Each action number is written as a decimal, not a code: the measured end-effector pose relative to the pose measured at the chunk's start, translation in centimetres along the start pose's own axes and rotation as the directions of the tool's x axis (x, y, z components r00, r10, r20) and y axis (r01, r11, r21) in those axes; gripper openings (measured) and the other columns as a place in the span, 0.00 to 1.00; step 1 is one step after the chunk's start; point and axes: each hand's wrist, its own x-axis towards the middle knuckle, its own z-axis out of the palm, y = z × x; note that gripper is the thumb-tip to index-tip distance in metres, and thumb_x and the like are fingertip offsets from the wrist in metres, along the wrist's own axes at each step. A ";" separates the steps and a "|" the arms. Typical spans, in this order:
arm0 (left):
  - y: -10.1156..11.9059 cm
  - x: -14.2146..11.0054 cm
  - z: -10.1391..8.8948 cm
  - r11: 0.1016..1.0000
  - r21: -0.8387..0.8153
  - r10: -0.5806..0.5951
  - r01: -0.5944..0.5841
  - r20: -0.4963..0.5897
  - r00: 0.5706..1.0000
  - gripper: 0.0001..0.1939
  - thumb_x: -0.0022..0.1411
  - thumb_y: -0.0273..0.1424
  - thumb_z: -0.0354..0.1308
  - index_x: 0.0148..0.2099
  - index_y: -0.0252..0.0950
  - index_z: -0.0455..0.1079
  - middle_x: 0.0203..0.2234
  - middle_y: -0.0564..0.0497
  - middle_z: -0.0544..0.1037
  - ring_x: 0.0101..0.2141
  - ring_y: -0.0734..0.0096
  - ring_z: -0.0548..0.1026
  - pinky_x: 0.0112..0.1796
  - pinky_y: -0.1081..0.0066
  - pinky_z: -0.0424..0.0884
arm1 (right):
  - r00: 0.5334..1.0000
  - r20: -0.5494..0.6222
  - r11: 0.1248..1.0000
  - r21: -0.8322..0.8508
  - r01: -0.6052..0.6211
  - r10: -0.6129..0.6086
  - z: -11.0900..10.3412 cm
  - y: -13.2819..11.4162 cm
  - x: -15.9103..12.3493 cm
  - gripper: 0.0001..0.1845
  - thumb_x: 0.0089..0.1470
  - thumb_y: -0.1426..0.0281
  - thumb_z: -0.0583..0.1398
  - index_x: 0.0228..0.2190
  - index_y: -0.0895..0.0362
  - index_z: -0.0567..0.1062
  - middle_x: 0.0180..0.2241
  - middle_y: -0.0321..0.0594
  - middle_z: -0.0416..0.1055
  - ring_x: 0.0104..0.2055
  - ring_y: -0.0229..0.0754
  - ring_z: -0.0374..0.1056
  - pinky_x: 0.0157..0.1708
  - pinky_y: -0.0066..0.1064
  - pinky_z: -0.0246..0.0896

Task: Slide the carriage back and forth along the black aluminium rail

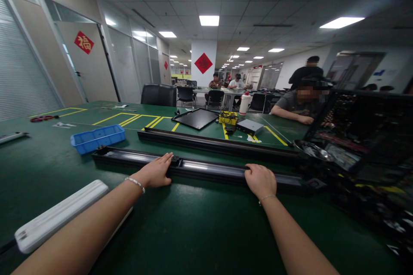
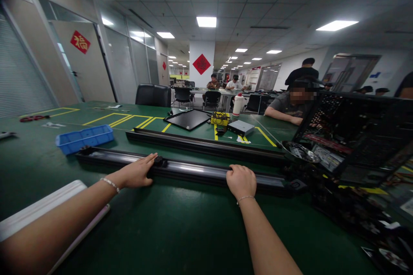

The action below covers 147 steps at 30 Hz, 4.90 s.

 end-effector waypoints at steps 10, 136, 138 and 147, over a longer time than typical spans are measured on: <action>0.2 0.0 -0.2 0.999 -0.049 -0.015 0.015 0.005 1.000 0.46 0.47 0.39 0.52 0.64 0.20 0.43 0.64 0.34 0.44 0.62 0.54 0.48 0.58 0.65 0.51 | 1.000 -0.016 1.000 -0.010 0.006 -0.006 0.2 0.1 0.1 0.21 0.51 0.69 0.48 0.42 0.53 0.75 0.45 0.38 0.73 0.48 0.42 0.65 0.48 0.34 0.52; 2.9 0.6 -0.9 0.999 -0.033 -0.007 0.007 0.014 1.000 0.47 0.46 0.39 0.54 0.64 0.21 0.43 0.63 0.31 0.43 0.62 0.49 0.45 0.59 0.61 0.50 | 0.999 -0.042 1.000 0.005 0.026 -0.025 0.6 0.4 0.2 0.21 0.51 0.69 0.48 0.42 0.54 0.75 0.45 0.38 0.73 0.48 0.42 0.64 0.49 0.33 0.51; 3.0 0.6 -1.0 0.999 -0.030 -0.016 0.016 0.020 1.000 0.47 0.46 0.39 0.54 0.64 0.21 0.43 0.63 0.31 0.43 0.62 0.49 0.46 0.58 0.61 0.50 | 0.999 -0.039 1.000 0.010 0.027 -0.027 0.7 0.4 0.2 0.21 0.52 0.69 0.48 0.42 0.54 0.75 0.46 0.38 0.73 0.48 0.42 0.64 0.49 0.33 0.51; 3.2 0.5 -1.3 0.999 -0.020 -0.027 0.027 0.035 0.999 0.48 0.45 0.39 0.54 0.64 0.21 0.43 0.63 0.30 0.44 0.62 0.49 0.47 0.58 0.60 0.51 | 0.999 -0.023 0.999 0.022 0.031 -0.031 0.4 0.4 0.1 0.21 0.52 0.69 0.47 0.42 0.54 0.75 0.46 0.38 0.72 0.49 0.41 0.64 0.49 0.33 0.51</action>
